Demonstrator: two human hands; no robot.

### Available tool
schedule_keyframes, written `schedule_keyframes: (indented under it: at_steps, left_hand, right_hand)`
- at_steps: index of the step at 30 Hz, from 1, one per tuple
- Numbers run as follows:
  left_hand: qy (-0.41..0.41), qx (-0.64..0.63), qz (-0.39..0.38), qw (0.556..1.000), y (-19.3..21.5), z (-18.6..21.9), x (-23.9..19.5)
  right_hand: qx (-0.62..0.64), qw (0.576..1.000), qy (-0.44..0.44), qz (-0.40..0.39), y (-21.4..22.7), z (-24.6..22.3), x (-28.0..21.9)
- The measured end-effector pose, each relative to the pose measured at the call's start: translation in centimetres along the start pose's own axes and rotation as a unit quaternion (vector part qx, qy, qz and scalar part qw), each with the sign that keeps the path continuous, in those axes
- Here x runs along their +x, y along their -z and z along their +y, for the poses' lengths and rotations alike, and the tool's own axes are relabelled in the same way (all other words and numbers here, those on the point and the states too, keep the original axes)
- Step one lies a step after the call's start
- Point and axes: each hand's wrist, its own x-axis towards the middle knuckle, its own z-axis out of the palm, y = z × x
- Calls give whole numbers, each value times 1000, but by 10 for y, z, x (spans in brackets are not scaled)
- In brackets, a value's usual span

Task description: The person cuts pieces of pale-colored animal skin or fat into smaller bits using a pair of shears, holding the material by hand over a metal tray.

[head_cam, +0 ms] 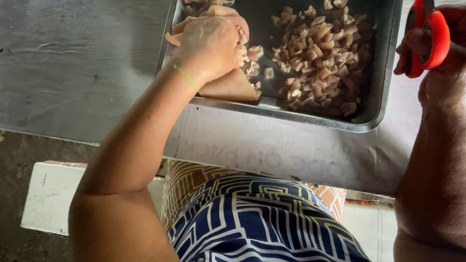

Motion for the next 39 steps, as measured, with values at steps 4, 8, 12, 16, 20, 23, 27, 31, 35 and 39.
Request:
schedule_keyframes:
  at_steps: [4, 8, 12, 16, 20, 23, 27, 31, 35, 39]
  left_hand:
    - [4, 19, 37, 999, 17, 7, -10]
    - [97, -298, 69, 947, 35, 2, -3]
    - [159, -551, 100, 813, 42, -3, 10]
    - [174, -630, 164, 739, 37, -5, 22]
    - [138, -653, 166, 726, 39, -7, 27]
    - [65, -601, 173, 777, 50, -9, 23]
    - [-4, -572, 172, 802, 76, -3, 17]
    - [31, -551, 137, 823, 93, 16, 5]
    - [19, -452, 206, 868, 86, 34, 3]
    - [-60, -308, 261, 913, 77, 32, 3]
  right_hand:
    - [8, 1000, 21, -18, -4, -6, -3]
    - [35, 999, 14, 34, -15, -11, -11]
    - [25, 998, 16, 60, -26, -17, -16]
    - [-131, 988, 80, 6, -32, -14, -20]
    - [-177, 981, 70, -48, -24, -12, -18]
    - [-251, 961, 85, -85, -23, -15, -15]
    - [-328, 932, 86, -131, -36, -24, -16]
    - [-413, 887, 149, -145, -53, -32, -15]
    - [-446, 870, 159, -139, -66, -35, -21]
    - [-414, 878, 193, -143, -73, -34, -28]
